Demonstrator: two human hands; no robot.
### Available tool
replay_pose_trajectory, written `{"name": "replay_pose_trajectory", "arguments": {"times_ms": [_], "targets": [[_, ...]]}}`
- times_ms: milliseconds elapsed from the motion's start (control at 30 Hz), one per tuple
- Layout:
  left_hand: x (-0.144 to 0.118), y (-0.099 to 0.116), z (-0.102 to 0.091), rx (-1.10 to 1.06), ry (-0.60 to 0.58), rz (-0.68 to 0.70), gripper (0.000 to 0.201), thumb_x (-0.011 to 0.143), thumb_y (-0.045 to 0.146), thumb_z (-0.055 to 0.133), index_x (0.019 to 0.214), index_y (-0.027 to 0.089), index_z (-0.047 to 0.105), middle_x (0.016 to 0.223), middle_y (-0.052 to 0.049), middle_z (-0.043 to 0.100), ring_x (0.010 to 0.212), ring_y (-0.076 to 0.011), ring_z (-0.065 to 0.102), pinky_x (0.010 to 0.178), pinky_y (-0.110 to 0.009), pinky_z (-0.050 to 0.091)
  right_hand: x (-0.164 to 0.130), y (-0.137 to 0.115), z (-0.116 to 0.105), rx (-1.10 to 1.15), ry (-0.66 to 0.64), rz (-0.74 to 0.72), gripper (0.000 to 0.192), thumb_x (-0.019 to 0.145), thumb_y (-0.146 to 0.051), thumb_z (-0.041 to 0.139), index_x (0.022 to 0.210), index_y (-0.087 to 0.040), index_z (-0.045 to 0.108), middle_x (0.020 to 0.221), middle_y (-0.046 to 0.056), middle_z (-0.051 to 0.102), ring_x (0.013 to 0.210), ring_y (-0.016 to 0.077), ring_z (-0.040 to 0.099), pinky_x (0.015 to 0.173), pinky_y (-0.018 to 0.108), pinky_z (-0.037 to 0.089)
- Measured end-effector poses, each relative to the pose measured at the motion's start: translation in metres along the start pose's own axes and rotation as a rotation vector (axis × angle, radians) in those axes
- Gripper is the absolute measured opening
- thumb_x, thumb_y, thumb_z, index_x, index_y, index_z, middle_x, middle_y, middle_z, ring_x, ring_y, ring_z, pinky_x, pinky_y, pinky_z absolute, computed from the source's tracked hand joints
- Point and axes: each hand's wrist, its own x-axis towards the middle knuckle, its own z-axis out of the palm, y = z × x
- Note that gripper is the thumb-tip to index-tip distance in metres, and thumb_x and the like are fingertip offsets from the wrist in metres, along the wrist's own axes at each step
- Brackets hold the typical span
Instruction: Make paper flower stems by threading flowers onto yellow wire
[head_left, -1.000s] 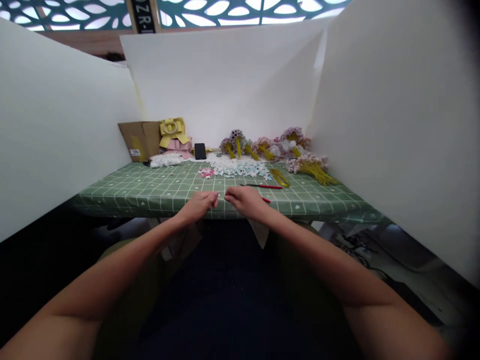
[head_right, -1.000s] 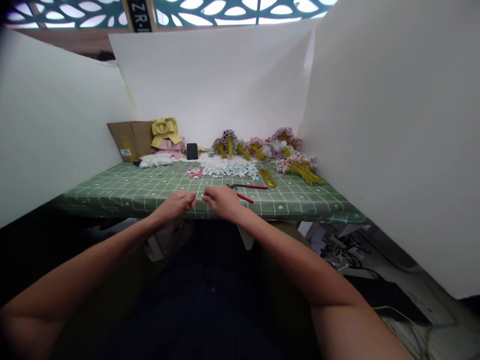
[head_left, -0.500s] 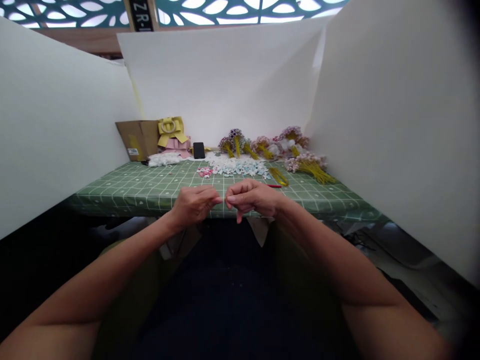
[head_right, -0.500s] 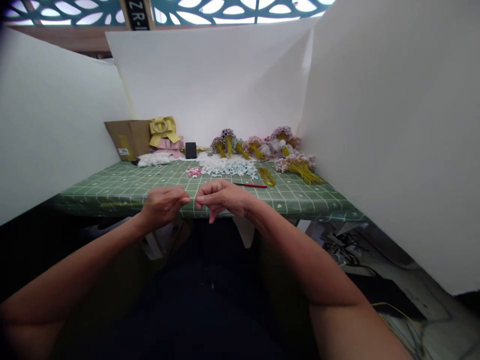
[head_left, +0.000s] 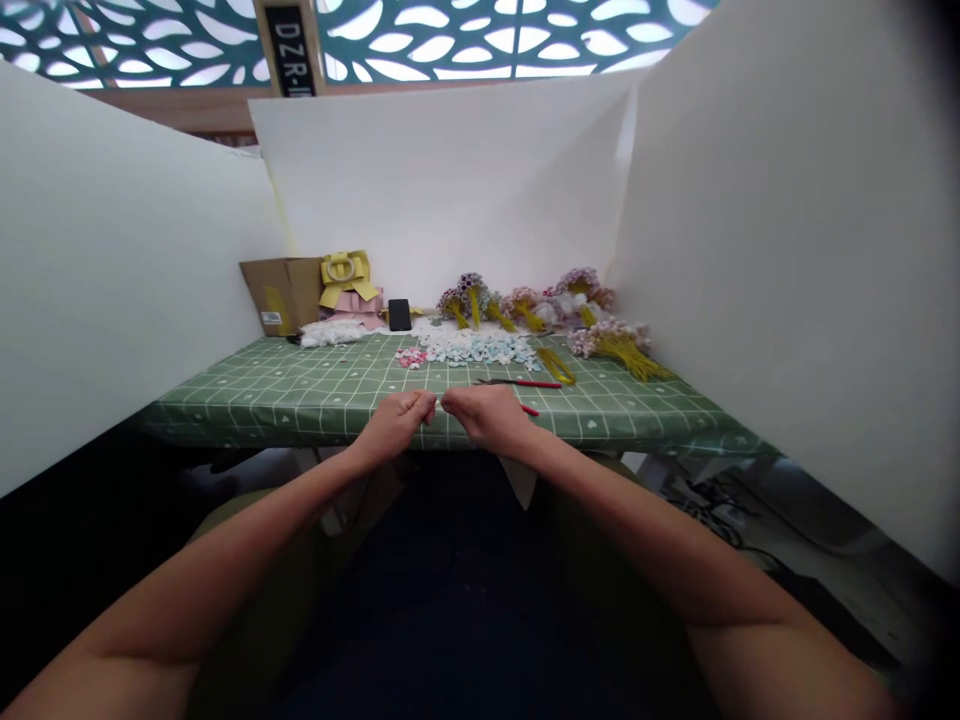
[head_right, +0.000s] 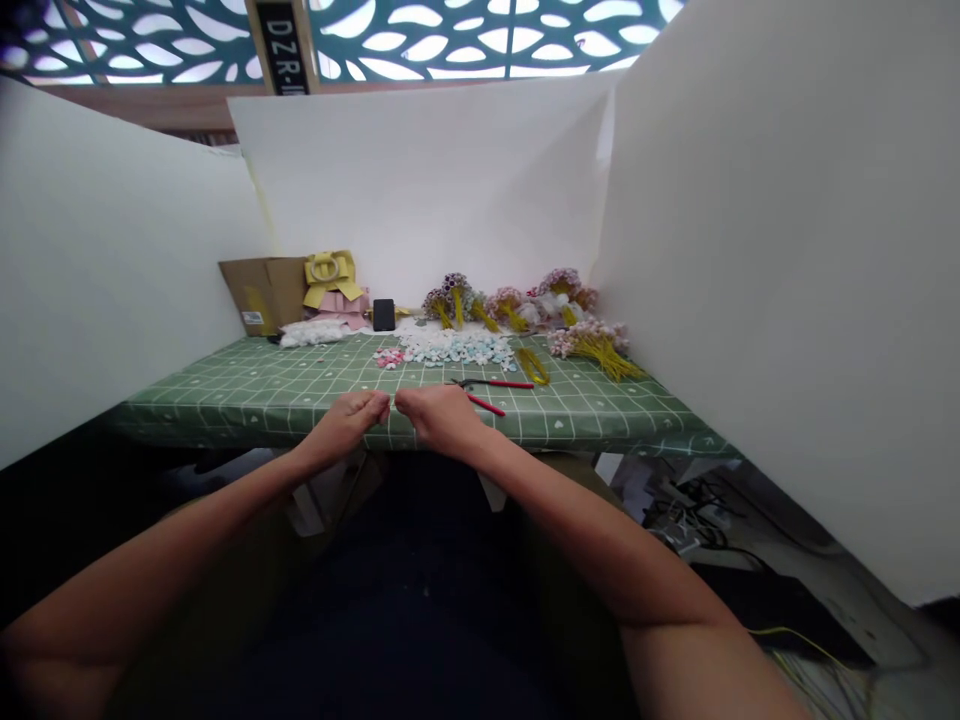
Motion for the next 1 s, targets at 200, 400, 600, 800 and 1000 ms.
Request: {"name": "replay_pose_trajectory", "arguments": {"times_ms": [200, 400, 600, 800, 1000], "targets": [[-0.008, 0.021, -0.015, 0.448, 0.089, 0.427, 0.031, 0.087, 0.04, 0.049, 0.066, 0.019, 0.056, 0.06, -0.001, 0.047, 0.057, -0.0131, 0.039, 0.057, -0.027, 0.028, 0.001, -0.005, -0.03, 0.805, -0.348, 0.113, 0.025, 0.093, -0.036, 0.044, 0.087, -0.016, 0.057, 0.061, -0.006, 0.04, 0.048, 0.0069, 0.036, 0.055, 0.023, 0.044], [0.002, -0.014, 0.007, -0.097, -0.006, -0.165, 0.043, 0.089, 0.051, 0.04, 0.061, 0.018, 0.045, 0.053, 0.004, 0.033, 0.046, -0.0094, 0.028, 0.045, -0.023, 0.022, 0.003, 0.002, 0.003, -0.202, -0.009, 0.008, 0.017, 0.089, -0.015, 0.045, 0.084, -0.014, 0.061, 0.077, 0.006, 0.059, 0.076, 0.0171, 0.051, 0.081, 0.035, 0.041], [0.003, -0.019, 0.011, -0.329, -0.104, -0.277, 0.041, 0.087, 0.056, 0.042, 0.069, 0.019, 0.047, 0.054, 0.006, 0.026, 0.044, -0.0079, 0.019, 0.042, -0.022, 0.017, -0.002, -0.003, 0.017, -0.416, -0.026, -0.116, 0.022, 0.09, -0.012, 0.043, 0.099, -0.015, 0.062, 0.082, 0.008, 0.062, 0.072, 0.0179, 0.051, 0.067, 0.03, 0.036], [-0.007, 0.012, -0.007, 0.284, 0.056, 0.242, 0.037, 0.091, 0.041, 0.041, 0.065, 0.018, 0.054, 0.061, -0.002, 0.051, 0.059, -0.0133, 0.045, 0.062, -0.026, 0.034, 0.0, -0.009, -0.015, 0.546, -0.136, 0.082, 0.019, 0.091, -0.028, 0.045, 0.085, -0.016, 0.058, 0.062, -0.004, 0.048, 0.051, 0.0086, 0.041, 0.053, 0.022, 0.034], [-0.004, -0.002, -0.002, 0.279, 0.021, 0.195, 0.035, 0.086, 0.044, 0.047, 0.063, 0.019, 0.055, 0.061, -0.003, 0.051, 0.06, -0.0145, 0.045, 0.059, -0.025, 0.032, 0.002, -0.004, -0.013, 0.465, -0.225, 0.166, 0.019, 0.091, -0.028, 0.047, 0.083, -0.015, 0.057, 0.059, -0.004, 0.046, 0.049, 0.008, 0.038, 0.05, 0.021, 0.031]]}}
